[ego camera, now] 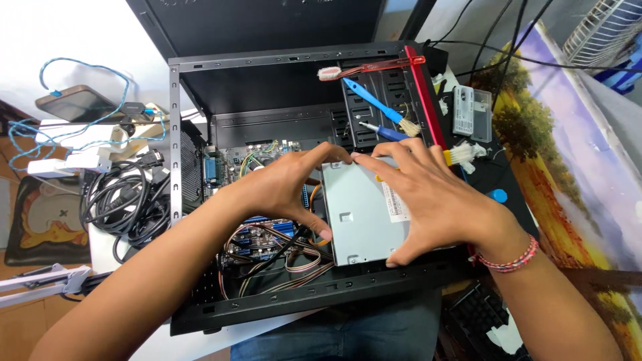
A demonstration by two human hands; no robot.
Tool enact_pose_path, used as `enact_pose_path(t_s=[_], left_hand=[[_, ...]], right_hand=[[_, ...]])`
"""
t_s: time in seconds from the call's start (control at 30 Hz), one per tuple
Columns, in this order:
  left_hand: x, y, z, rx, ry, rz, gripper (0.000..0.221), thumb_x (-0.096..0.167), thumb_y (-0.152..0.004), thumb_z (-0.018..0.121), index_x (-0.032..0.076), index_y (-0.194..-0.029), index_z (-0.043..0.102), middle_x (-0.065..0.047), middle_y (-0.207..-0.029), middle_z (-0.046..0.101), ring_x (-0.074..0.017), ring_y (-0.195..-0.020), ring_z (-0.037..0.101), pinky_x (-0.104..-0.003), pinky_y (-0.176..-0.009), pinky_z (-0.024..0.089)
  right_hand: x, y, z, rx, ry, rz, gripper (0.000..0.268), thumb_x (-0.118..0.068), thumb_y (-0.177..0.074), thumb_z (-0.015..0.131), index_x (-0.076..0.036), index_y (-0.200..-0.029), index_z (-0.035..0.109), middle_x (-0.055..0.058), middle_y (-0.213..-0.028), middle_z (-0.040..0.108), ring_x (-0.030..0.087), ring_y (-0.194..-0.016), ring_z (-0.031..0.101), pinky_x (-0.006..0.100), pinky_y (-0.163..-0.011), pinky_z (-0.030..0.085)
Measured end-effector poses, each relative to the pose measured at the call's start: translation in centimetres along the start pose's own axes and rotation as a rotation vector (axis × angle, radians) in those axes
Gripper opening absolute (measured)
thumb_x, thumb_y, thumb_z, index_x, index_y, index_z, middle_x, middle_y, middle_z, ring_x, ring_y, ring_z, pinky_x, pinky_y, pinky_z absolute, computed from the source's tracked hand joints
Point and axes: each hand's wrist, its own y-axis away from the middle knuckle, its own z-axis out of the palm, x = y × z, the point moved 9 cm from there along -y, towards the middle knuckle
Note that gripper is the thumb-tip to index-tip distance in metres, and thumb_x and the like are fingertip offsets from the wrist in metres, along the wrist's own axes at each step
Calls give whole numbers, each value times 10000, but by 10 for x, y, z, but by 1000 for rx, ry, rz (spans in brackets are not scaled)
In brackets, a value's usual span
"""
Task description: The person holds an optical disc drive inside an open desktop computer case and brushes dust off its top and side surfaces with a yellow-handled brush, turning the drive to reach different faces. They then position the drive in the case bay and use a screwdriver to drive screws to secure it.
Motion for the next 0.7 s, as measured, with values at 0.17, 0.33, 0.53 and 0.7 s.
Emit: enact_pose_path(t_s=[0.17, 0.33, 0.53, 0.7], left_hand=[[-15, 2, 3, 15, 20, -26, 1053, 470, -494, 981, 27, -1315, 491, -196, -1292, 677, -365, -1211, 674, -461, -999, 586], [-26, 0, 1, -3, 64, -112, 991, 464, -502, 972, 29, -1276, 531, -172, -1285, 685, -327, -1135, 717, -440, -961, 620], [-52, -1, 3, -14, 104, -226, 908, 471, -489, 956, 48, -1225, 635, -113, -1121, 763, -262, -1017, 778, -392, -909, 648], [-43, 0, -3, -23, -45, -186, 932, 577, -501, 923, 36, -1210, 655, -127, -888, 783, -249, -881, 793, -364, -821, 633]], right_hand=[[17, 7, 7, 34, 3, 1, 1498, -565, -225, 1031, -154, -1547, 456, 118, -1481, 455, 372, -1337, 305, 517, -1046, 321], [6, 13, -29, 324, -39, -68, 898, -463, -612, 917, -116, -1385, 619, 120, -1365, 603, 316, -1207, 429, 435, -1065, 388], [-9, 11, -74, 575, -471, -148, 343, -229, -1127, 407, -2, -1287, 609, 123, -1161, 683, 199, -1067, 646, 333, -973, 502], [9, -14, -59, 464, -443, 2, 493, -281, -1135, 335, 7, -1000, 711, 99, -982, 727, 171, -796, 646, 313, -736, 509]])
